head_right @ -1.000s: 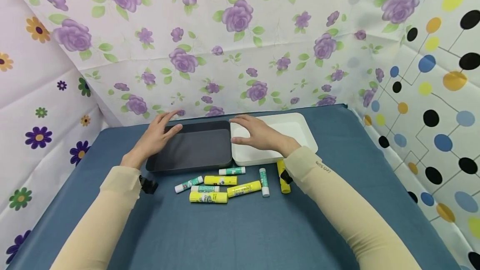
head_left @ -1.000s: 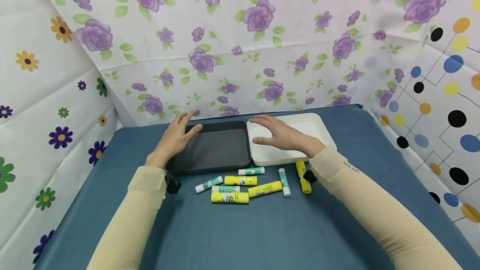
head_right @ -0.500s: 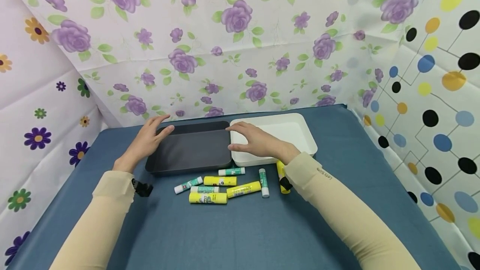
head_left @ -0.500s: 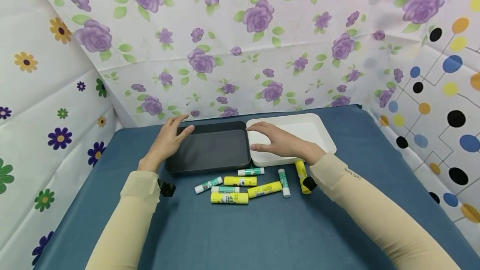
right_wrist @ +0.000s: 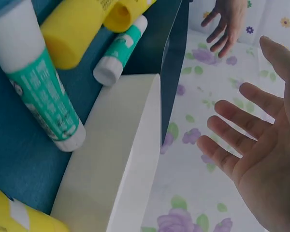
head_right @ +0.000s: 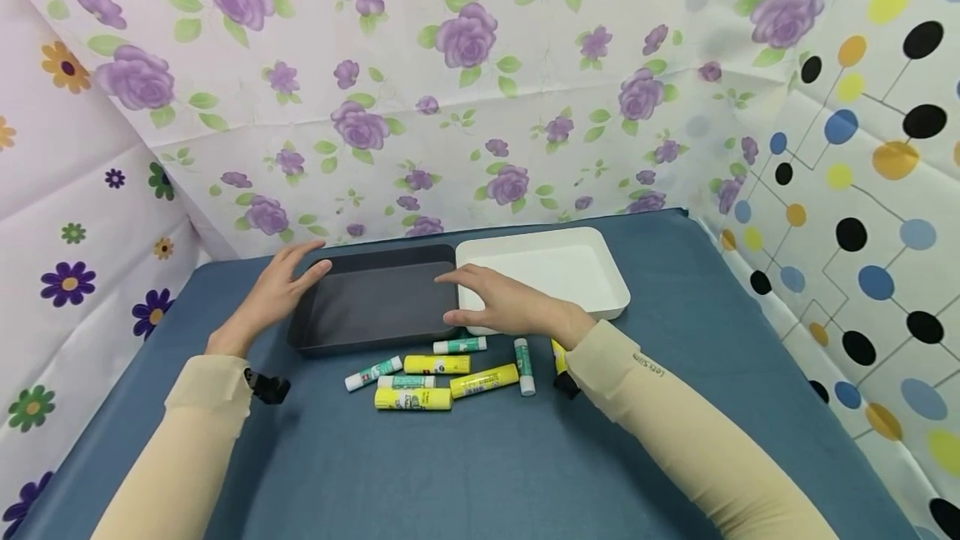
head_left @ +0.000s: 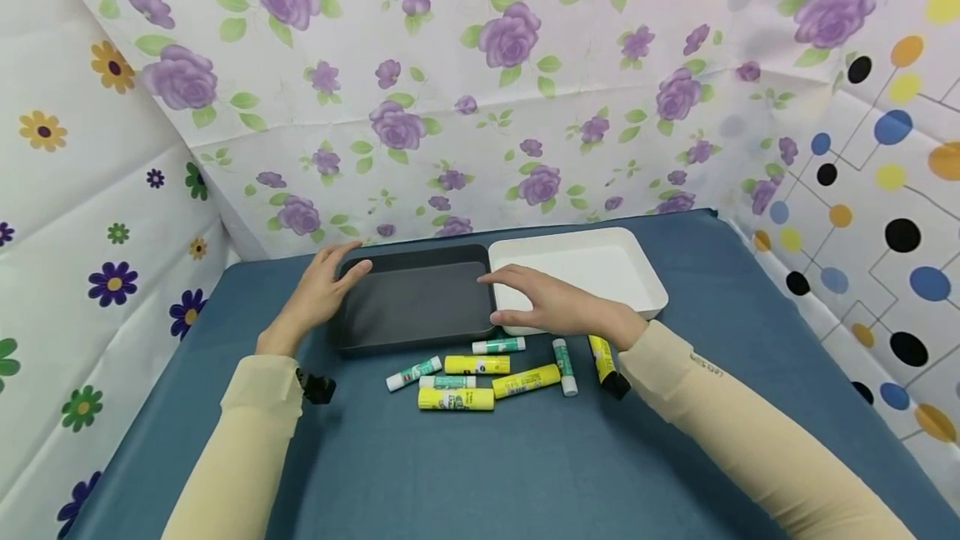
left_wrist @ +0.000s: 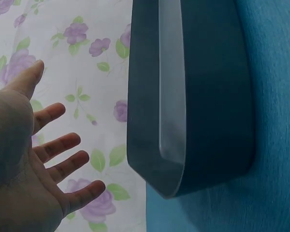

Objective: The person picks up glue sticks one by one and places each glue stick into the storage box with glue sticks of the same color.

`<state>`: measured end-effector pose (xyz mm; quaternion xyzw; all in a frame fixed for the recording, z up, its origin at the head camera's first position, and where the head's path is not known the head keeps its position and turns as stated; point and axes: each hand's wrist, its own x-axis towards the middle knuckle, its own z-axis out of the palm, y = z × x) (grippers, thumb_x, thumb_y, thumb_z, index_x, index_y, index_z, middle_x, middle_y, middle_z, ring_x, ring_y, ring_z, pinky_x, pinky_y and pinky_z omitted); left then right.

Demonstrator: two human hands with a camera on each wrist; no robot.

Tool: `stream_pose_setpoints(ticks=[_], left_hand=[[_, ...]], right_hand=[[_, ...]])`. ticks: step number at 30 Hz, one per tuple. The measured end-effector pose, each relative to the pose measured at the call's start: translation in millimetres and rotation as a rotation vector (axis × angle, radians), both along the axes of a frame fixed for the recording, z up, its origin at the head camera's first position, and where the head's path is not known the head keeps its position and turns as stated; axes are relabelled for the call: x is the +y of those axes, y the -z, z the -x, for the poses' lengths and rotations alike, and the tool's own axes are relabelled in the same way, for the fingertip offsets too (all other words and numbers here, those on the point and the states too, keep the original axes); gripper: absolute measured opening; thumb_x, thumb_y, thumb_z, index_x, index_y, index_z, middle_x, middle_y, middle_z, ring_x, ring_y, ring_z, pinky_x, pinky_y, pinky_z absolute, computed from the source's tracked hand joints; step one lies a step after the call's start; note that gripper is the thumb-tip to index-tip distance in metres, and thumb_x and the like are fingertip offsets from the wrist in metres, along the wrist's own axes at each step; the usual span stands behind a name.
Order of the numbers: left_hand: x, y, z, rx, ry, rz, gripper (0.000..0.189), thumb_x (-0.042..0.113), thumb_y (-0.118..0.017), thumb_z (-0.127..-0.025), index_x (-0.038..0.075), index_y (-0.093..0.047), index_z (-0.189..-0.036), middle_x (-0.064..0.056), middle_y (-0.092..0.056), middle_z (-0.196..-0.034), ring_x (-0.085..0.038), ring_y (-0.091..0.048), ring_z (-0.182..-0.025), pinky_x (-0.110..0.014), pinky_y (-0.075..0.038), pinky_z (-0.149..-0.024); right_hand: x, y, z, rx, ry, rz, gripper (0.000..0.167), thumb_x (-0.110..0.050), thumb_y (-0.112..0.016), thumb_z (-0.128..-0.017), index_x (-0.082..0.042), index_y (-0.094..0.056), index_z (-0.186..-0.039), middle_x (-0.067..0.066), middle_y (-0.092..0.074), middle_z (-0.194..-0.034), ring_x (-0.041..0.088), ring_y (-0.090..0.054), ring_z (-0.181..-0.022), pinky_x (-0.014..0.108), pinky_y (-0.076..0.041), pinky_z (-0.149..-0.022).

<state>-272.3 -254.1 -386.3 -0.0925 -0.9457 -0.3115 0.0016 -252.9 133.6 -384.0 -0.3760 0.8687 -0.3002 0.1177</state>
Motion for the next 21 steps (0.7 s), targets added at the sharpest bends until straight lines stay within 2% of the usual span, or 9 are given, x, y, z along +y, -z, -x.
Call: stream_pose_setpoints(ticks=[9,16,21], left_hand=[[-13.9,9.9,-1.1,-0.012,-0.011,-0.049,0.073,0.053,-0.045,-0.11,0.008,-0.027,-0.166,-0.031,-0.016,-0.166,-0.054,-0.019,-0.151,-0.077,-0.023,-0.115],[-26.0,21.6,-0.4,-0.069,-0.031,-0.125,0.076,0.054,-0.043,-0.11,0.011,-0.019,-0.168,-0.035,-0.012,-0.163,-0.056,-0.024,-0.145,-0.075,-0.032,-0.111],[-34.1,26.4,-1.4,-0.114,-0.004,-0.158,0.076,0.052,-0.042,-0.111,0.011,-0.014,-0.169,-0.036,-0.013,-0.162,-0.059,-0.027,-0.144,-0.075,-0.035,-0.109]], right_hand=[[-1,2.3,-15.7,-0.044,-0.022,-0.007,0.068,-0.054,-0.062,-0.102,-0.022,-0.044,-0.16,0.002,-0.044,-0.159,0.024,-0.042,-0.146,0.05,-0.039,-0.12],[-3,2.2,-27.1,-0.078,-0.068,0.022,0.065,-0.052,-0.061,-0.104,-0.021,-0.045,-0.159,0.007,-0.045,-0.158,0.029,-0.046,-0.143,0.049,-0.042,-0.117],[-8,4.0,-33.3,-0.05,-0.103,0.013,0.064,-0.049,-0.062,-0.104,-0.017,-0.046,-0.158,0.009,-0.047,-0.155,0.029,-0.048,-0.141,0.047,-0.044,-0.117]])
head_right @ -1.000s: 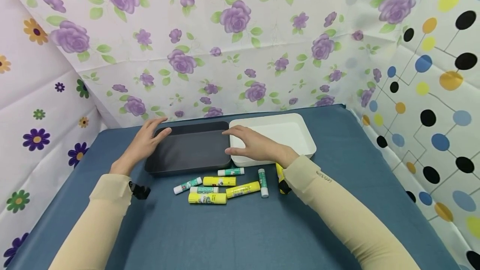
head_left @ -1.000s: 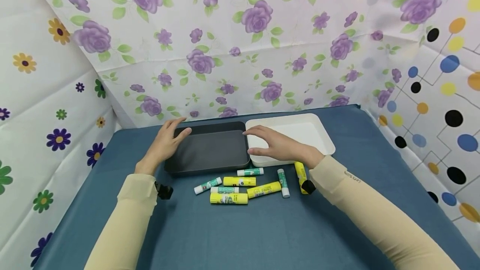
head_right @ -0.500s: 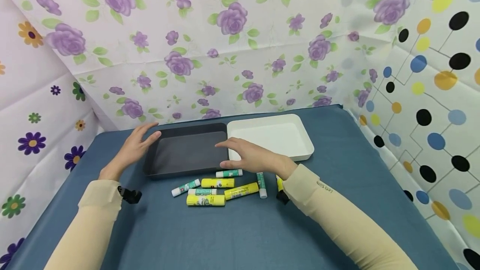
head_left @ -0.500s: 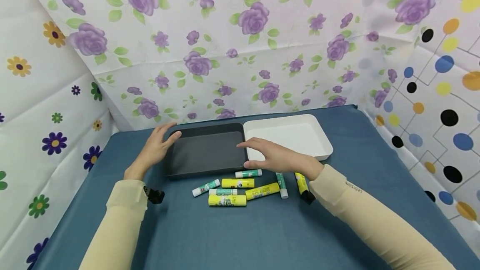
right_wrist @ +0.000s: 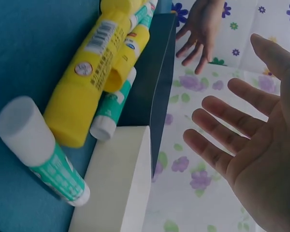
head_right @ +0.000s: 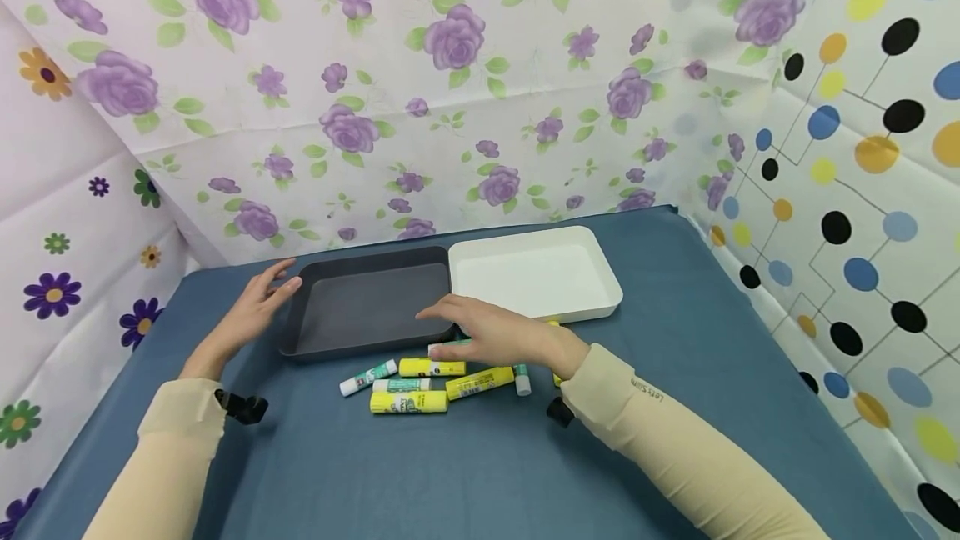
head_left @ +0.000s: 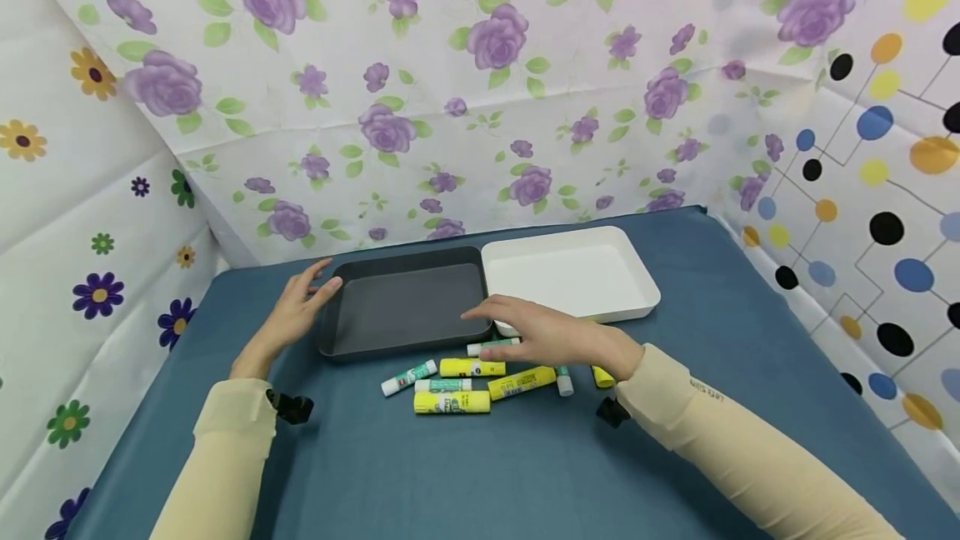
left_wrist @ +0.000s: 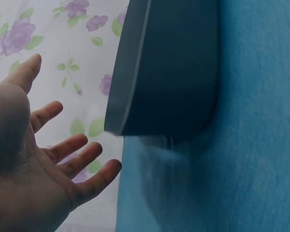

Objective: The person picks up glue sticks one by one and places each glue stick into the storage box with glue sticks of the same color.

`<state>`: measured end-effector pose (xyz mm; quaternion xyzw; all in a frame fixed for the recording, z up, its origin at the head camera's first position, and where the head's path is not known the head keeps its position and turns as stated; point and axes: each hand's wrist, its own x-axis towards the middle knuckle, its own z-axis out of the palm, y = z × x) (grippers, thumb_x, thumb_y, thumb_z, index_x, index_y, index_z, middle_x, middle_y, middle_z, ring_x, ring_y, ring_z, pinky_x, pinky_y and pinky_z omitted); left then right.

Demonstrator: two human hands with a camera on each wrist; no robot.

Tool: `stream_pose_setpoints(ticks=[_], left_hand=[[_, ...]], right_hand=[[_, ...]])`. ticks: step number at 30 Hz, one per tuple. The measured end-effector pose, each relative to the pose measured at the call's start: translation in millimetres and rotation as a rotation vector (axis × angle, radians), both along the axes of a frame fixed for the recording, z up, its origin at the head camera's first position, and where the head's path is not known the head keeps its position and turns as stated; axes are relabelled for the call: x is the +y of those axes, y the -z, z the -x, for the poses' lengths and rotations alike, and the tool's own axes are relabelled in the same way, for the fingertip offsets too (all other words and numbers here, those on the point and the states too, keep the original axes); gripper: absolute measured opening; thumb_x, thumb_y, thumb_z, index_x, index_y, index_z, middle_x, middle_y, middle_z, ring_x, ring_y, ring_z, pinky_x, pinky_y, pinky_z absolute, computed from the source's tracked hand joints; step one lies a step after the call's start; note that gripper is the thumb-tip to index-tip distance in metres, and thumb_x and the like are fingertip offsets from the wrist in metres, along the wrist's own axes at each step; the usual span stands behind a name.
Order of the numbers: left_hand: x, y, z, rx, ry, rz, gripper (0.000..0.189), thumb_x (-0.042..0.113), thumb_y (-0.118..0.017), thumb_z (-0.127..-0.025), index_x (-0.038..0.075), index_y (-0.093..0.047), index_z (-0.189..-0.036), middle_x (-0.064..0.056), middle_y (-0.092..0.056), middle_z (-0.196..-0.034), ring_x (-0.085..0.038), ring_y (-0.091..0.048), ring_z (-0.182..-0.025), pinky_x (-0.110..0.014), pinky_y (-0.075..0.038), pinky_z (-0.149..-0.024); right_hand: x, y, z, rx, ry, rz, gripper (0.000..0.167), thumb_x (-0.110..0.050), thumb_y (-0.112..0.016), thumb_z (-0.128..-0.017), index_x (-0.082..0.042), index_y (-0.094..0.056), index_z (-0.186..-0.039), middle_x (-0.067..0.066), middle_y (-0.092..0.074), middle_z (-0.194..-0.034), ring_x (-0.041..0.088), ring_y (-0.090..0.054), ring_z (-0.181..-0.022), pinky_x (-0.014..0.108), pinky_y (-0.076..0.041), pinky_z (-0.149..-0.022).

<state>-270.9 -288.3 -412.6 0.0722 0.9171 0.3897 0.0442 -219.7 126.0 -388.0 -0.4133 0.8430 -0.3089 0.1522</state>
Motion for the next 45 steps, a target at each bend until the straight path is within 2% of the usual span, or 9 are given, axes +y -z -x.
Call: stream_pose_setpoints(ticks=[5,11,14,18,28,33,38,41,45], left_hand=[[-2.9,1.7,0.3,-0.068,0.033,-0.062,0.08,0.054,-0.041,-0.111,0.013,-0.006,-0.169,-0.035,-0.012,-0.163,-0.061,-0.022,-0.146,-0.075,-0.032,-0.112],[-6.0,8.8,1.5,-0.153,0.039,-0.172,0.086,0.058,-0.041,-0.109,0.017,0.003,-0.169,-0.033,-0.008,-0.167,-0.056,-0.022,-0.15,-0.071,-0.034,-0.115],[-9.7,15.7,0.8,-0.199,0.03,-0.18,0.088,0.061,-0.041,-0.108,0.019,0.006,-0.169,-0.032,-0.004,-0.168,-0.055,-0.02,-0.15,-0.068,-0.035,-0.116],[-15.1,21.3,-0.5,-0.235,0.023,-0.188,0.09,0.062,-0.039,-0.108,0.017,0.01,-0.168,-0.033,-0.002,-0.168,-0.056,-0.02,-0.15,-0.068,-0.034,-0.116],[-21.8,23.8,-1.8,-0.282,0.008,-0.217,0.1,0.071,-0.038,-0.103,0.012,0.01,-0.168,-0.031,-0.005,-0.169,-0.052,-0.019,-0.151,-0.066,-0.033,-0.118],[-26.4,31.3,0.0,-0.305,0.033,-0.254,0.093,0.065,-0.038,-0.107,0.012,0.006,-0.168,-0.029,-0.002,-0.17,-0.052,-0.016,-0.152,-0.067,-0.029,-0.12],[-29.1,37.7,1.4,-0.32,0.062,-0.301,0.081,0.056,-0.036,-0.111,0.014,0.002,-0.169,-0.028,-0.003,-0.171,-0.051,-0.016,-0.153,-0.066,-0.027,-0.12],[-31.4,40.4,2.7,-0.324,0.058,-0.342,0.078,0.055,-0.035,-0.112,0.015,0.0,-0.169,-0.027,-0.006,-0.171,-0.049,-0.019,-0.153,-0.066,-0.028,-0.12],[-35.4,43.0,3.9,-0.325,0.075,-0.368,0.073,0.044,-0.039,-0.114,0.016,0.0,-0.17,-0.027,-0.005,-0.17,-0.049,-0.015,-0.154,-0.067,-0.027,-0.12]], right_hand=[[-1,2.4,-6.6,-0.011,0.004,-0.012,0.063,-0.048,-0.061,-0.105,-0.015,-0.047,-0.157,0.005,-0.048,-0.155,0.027,-0.048,-0.141,0.046,-0.044,-0.116],[0,3.3,-15.0,-0.018,0.005,-0.02,0.063,-0.051,-0.061,-0.104,-0.021,-0.048,-0.157,-0.002,-0.047,-0.154,0.022,-0.049,-0.14,0.043,-0.046,-0.115],[-2,5.2,-18.7,-0.024,0.001,-0.024,0.062,-0.053,-0.061,-0.103,-0.025,-0.047,-0.157,-0.004,-0.047,-0.154,0.022,-0.049,-0.141,0.043,-0.046,-0.115],[-8,9.2,-23.5,-0.042,-0.008,-0.021,0.063,-0.054,-0.059,-0.103,-0.024,-0.047,-0.157,-0.003,-0.047,-0.154,0.023,-0.052,-0.138,0.043,-0.047,-0.113],[-23,19.4,-35.6,-0.037,-0.045,-0.039,0.063,-0.05,-0.059,-0.105,-0.02,-0.046,-0.158,0.003,-0.049,-0.152,0.02,-0.054,-0.132,0.037,-0.049,-0.11],[-29,23.8,-39.4,-0.052,-0.048,-0.045,0.062,-0.046,-0.062,-0.105,-0.021,-0.046,-0.159,-0.001,-0.047,-0.153,0.018,-0.054,-0.134,0.036,-0.05,-0.11],[-34,25.6,-43.1,-0.036,-0.046,-0.065,0.059,-0.036,-0.067,-0.104,-0.02,-0.047,-0.157,0.0,-0.05,-0.151,0.016,-0.054,-0.132,0.034,-0.049,-0.111],[-37,25.5,-44.9,-0.012,-0.037,-0.08,0.058,-0.031,-0.069,-0.103,-0.017,-0.049,-0.156,0.002,-0.053,-0.15,0.015,-0.055,-0.13,0.032,-0.05,-0.109],[-42,25.2,-46.2,-0.011,-0.027,-0.077,0.056,-0.025,-0.071,-0.103,-0.015,-0.051,-0.155,0.002,-0.058,-0.142,0.014,-0.058,-0.125,0.029,-0.052,-0.103]])
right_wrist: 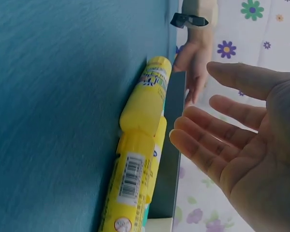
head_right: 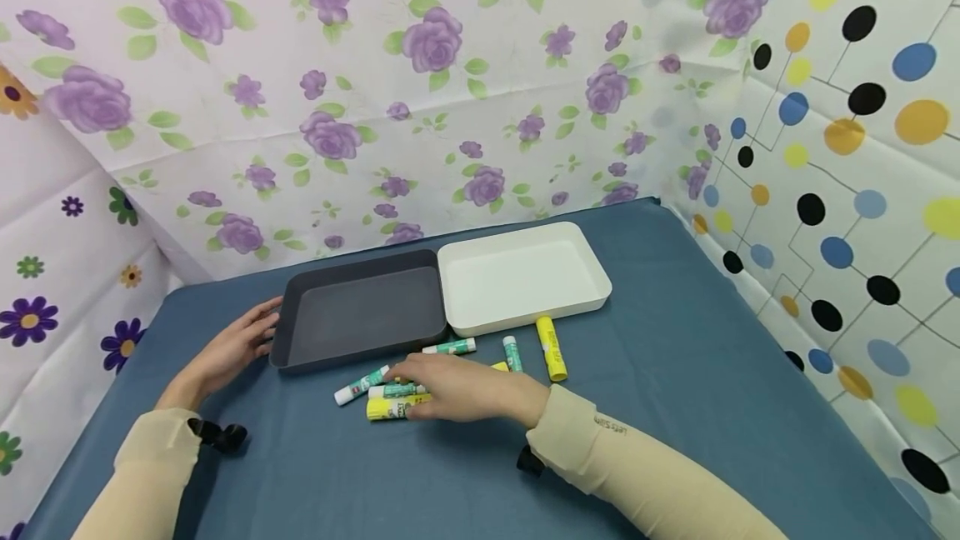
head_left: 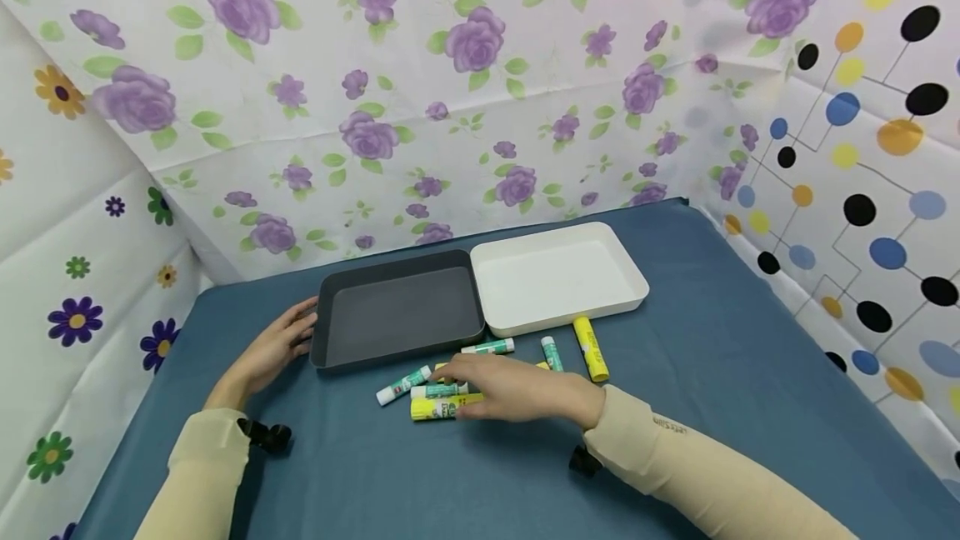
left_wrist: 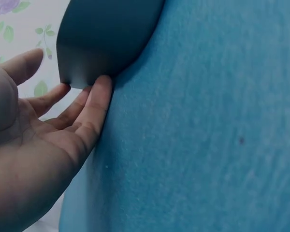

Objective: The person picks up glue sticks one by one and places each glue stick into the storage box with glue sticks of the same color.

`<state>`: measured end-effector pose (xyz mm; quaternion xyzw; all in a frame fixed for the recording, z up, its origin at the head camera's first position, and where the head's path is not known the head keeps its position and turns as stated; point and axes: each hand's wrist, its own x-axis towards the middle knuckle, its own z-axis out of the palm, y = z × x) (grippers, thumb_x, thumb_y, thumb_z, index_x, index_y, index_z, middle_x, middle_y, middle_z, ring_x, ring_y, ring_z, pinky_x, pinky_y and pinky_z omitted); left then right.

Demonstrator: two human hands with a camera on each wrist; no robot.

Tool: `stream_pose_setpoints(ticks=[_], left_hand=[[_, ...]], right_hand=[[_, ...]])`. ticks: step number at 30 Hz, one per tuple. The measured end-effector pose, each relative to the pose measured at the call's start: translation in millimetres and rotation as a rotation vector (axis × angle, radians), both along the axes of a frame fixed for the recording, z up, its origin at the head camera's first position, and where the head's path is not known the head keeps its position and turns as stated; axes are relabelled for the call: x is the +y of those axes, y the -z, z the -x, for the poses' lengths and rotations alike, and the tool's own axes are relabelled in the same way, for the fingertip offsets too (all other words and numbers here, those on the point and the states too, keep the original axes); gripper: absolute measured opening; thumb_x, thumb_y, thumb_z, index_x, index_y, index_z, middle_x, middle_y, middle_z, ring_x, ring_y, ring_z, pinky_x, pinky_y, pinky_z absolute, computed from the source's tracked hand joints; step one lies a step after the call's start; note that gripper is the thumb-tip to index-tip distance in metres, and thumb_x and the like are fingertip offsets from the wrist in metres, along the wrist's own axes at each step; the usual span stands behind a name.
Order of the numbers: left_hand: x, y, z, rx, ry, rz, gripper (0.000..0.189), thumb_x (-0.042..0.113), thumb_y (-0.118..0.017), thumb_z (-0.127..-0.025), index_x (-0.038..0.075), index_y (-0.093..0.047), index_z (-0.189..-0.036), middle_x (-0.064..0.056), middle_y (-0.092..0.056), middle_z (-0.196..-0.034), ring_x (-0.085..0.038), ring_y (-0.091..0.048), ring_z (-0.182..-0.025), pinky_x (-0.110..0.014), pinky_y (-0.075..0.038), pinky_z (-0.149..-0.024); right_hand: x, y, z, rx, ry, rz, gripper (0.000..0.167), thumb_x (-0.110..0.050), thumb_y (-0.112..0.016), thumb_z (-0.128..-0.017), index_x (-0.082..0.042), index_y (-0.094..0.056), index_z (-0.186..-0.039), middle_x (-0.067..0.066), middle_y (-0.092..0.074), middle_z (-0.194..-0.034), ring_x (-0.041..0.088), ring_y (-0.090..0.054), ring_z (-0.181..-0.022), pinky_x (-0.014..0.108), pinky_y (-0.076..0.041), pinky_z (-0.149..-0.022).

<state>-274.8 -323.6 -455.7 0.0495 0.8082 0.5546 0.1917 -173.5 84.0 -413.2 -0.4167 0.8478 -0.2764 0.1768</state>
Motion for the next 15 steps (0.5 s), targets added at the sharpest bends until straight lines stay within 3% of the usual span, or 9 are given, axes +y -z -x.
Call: stream_pose_setpoints(ticks=[5,15], left_hand=[[-4.2,4.4,-0.3,0.017,0.023,-0.029,0.075,0.032,-0.049,-0.113,0.016,-0.001,-0.17,-0.029,-0.003,-0.169,-0.049,-0.011,-0.155,-0.068,-0.024,-0.121],[-10.1,9.9,-3.6,0.046,0.028,-0.066,0.076,0.028,-0.052,-0.112,0.015,-0.005,-0.17,-0.029,-0.007,-0.169,-0.047,-0.012,-0.155,-0.067,-0.023,-0.122]], right_hand=[[-5,1.5,0.1,-0.024,0.022,-0.001,0.055,-0.019,-0.072,-0.101,-0.016,-0.053,-0.153,0.0,-0.063,-0.132,0.012,-0.06,-0.119,0.025,-0.053,-0.099],[-11,10.3,-0.8,-0.034,0.036,0.025,0.051,-0.008,-0.072,-0.099,-0.016,-0.058,-0.148,-0.004,-0.066,-0.126,0.007,-0.061,-0.116,0.025,-0.053,-0.099]])
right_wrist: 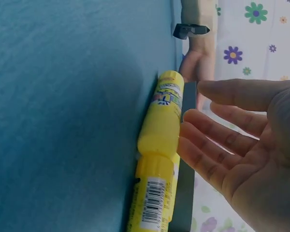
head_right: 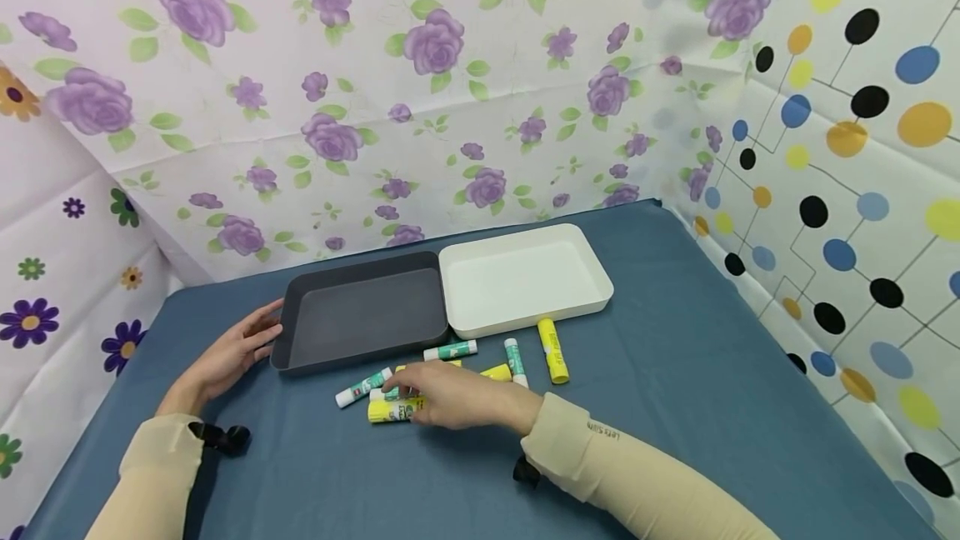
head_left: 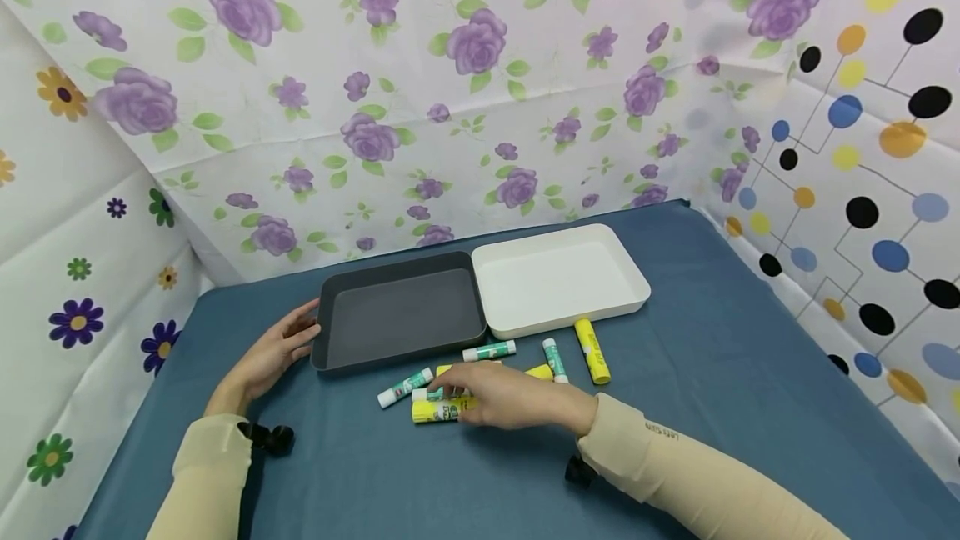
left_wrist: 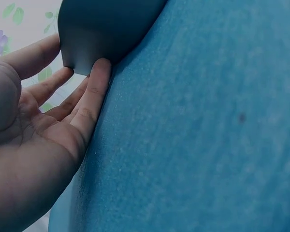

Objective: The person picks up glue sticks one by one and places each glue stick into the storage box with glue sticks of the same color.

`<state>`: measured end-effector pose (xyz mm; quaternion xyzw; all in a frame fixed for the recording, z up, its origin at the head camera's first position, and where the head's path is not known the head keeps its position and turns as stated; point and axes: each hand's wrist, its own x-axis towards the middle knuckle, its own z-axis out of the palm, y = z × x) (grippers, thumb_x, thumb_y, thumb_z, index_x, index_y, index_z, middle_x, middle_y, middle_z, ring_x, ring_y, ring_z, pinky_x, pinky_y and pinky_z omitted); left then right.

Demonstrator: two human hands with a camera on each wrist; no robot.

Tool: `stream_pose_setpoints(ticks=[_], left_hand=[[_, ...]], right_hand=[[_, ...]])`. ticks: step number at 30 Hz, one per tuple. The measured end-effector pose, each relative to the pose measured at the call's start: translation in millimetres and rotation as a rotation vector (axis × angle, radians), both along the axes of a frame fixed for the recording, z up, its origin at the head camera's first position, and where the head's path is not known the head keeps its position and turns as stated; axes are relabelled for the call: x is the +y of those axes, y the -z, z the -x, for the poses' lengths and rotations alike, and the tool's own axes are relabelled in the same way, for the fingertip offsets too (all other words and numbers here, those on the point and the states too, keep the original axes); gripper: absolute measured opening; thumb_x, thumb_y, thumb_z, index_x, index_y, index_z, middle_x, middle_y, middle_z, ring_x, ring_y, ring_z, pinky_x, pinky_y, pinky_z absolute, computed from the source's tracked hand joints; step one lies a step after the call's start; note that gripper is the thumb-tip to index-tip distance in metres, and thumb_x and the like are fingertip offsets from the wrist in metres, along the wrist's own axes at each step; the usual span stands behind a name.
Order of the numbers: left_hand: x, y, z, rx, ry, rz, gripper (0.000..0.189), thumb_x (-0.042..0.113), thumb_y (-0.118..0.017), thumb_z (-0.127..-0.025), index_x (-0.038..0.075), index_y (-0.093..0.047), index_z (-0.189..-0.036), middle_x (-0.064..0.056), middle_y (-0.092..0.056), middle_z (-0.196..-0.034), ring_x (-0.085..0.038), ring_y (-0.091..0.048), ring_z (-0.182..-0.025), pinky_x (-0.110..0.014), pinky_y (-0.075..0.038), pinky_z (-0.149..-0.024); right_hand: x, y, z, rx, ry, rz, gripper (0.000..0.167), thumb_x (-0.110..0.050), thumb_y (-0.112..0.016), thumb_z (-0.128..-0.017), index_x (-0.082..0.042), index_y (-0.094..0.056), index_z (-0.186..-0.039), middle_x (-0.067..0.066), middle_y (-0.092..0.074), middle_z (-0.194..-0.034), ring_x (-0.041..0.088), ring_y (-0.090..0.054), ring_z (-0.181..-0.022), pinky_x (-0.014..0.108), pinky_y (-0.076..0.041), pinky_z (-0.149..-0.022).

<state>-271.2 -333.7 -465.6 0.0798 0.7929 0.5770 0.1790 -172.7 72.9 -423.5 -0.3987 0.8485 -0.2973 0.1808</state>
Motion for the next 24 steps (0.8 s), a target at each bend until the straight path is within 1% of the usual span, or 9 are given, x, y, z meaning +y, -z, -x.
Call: stream_pose_setpoints(ticks=[5,8,15,17,22,24], left_hand=[[0.2,1.6,0.8,0.005,0.001,-0.004,0.076,0.029,-0.052,-0.112,0.016,-0.005,-0.17,-0.028,-0.008,-0.169,-0.047,-0.011,-0.155,-0.066,-0.023,-0.122],[0.0,3.2,1.6,0.011,-0.002,-0.004,0.076,0.029,-0.052,-0.112,0.016,-0.005,-0.17,-0.028,-0.009,-0.169,-0.047,-0.012,-0.155,-0.066,-0.023,-0.122],[-0.6,5.9,1.9,0.019,-0.009,-0.004,0.076,0.03,-0.053,-0.112,0.017,-0.006,-0.17,-0.028,-0.01,-0.169,-0.047,-0.013,-0.155,-0.065,-0.024,-0.123],[-0.7,6.1,1.0,0.019,-0.01,-0.008,0.076,0.03,-0.053,-0.112,0.016,-0.006,-0.17,-0.028,-0.01,-0.169,-0.047,-0.013,-0.155,-0.064,-0.024,-0.123],[-0.8,5.6,-2.2,0.017,-0.017,-0.02,0.075,0.028,-0.054,-0.111,0.015,-0.008,-0.17,-0.028,-0.011,-0.169,-0.046,-0.012,-0.155,-0.063,-0.021,-0.125],[-0.2,5.6,-2.7,0.02,-0.021,-0.022,0.075,0.028,-0.054,-0.111,0.016,-0.01,-0.17,-0.027,-0.012,-0.169,-0.046,-0.013,-0.156,-0.063,-0.02,-0.125]], right_hand=[[-4,5.3,-1.0,0.04,0.004,-0.018,0.05,-0.003,-0.072,-0.098,-0.016,-0.061,-0.145,-0.006,-0.067,-0.123,0.005,-0.061,-0.114,0.023,-0.053,-0.098],[-6,7.8,-1.9,0.077,0.001,-0.03,0.049,0.0,-0.07,-0.098,-0.016,-0.062,-0.143,-0.006,-0.066,-0.125,0.005,-0.06,-0.115,0.022,-0.052,-0.099],[-10,13.0,-3.5,0.186,-0.05,-0.044,0.044,0.006,-0.065,-0.098,-0.015,-0.068,-0.136,-0.004,-0.064,-0.125,0.006,-0.059,-0.115,0.018,-0.051,-0.1],[-11,14.0,-3.8,0.214,-0.066,-0.058,0.043,0.006,-0.064,-0.099,-0.015,-0.069,-0.136,-0.003,-0.063,-0.124,0.006,-0.058,-0.113,0.016,-0.05,-0.099],[-13,13.8,-4.2,0.272,-0.091,-0.116,0.041,0.004,-0.065,-0.099,-0.015,-0.07,-0.135,-0.002,-0.062,-0.119,0.006,-0.055,-0.103,0.015,-0.049,-0.092],[-13,13.4,-4.5,0.288,-0.093,-0.134,0.041,0.002,-0.067,-0.098,-0.016,-0.07,-0.135,-0.003,-0.062,-0.12,0.006,-0.055,-0.105,0.016,-0.049,-0.093]])
